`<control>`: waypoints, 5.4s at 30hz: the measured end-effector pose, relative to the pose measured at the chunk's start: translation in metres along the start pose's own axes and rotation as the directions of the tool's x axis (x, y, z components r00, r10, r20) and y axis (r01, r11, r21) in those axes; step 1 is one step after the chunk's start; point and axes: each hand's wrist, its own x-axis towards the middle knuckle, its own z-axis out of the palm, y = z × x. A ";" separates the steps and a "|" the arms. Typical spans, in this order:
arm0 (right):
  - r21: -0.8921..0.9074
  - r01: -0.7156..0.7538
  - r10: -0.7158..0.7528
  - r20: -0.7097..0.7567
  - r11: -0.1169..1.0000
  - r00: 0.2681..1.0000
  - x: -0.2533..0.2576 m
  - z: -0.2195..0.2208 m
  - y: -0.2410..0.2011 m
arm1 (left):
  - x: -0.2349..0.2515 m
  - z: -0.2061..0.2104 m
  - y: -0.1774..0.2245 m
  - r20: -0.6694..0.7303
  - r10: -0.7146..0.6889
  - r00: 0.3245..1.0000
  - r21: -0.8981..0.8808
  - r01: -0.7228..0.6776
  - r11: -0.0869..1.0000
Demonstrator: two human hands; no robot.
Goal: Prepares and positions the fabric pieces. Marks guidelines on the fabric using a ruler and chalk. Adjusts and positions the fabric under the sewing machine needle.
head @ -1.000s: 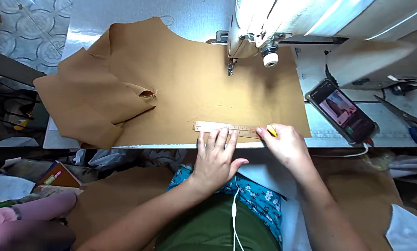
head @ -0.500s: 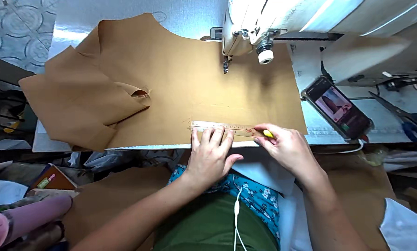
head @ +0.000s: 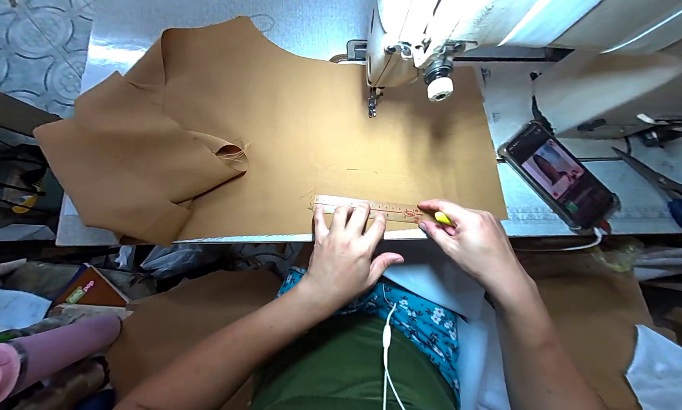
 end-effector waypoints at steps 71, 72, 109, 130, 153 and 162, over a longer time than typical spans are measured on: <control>-0.006 0.300 -0.278 0.360 0.954 0.891 0.105 0.021 -0.087 | 0.000 0.004 0.007 0.127 0.040 0.991 -0.001 -0.041 0.999; -0.007 0.302 -0.279 0.362 0.953 0.889 0.105 0.021 -0.088 | 0.000 0.003 0.007 0.132 0.039 0.990 -0.003 -0.039 0.999; -0.305 0.482 -0.331 0.432 0.821 0.839 0.062 -0.039 -0.016 | 0.005 0.000 0.010 0.133 0.018 0.991 -0.006 -0.018 1.000; -0.152 0.208 -0.181 0.178 0.966 0.967 0.053 -0.029 -0.040 | 0.005 -0.001 0.011 0.146 0.003 0.989 -0.039 0.003 0.999; 0.128 0.406 -0.426 0.231 0.905 0.875 0.102 0.024 -0.079 | 0.002 0.002 0.011 0.122 0.014 0.992 0.013 -0.016 1.000; -0.007 0.451 -0.412 0.394 0.892 0.822 0.098 -0.009 -0.055 | 0.004 0.000 0.010 0.133 0.008 0.991 -0.020 -0.005 1.000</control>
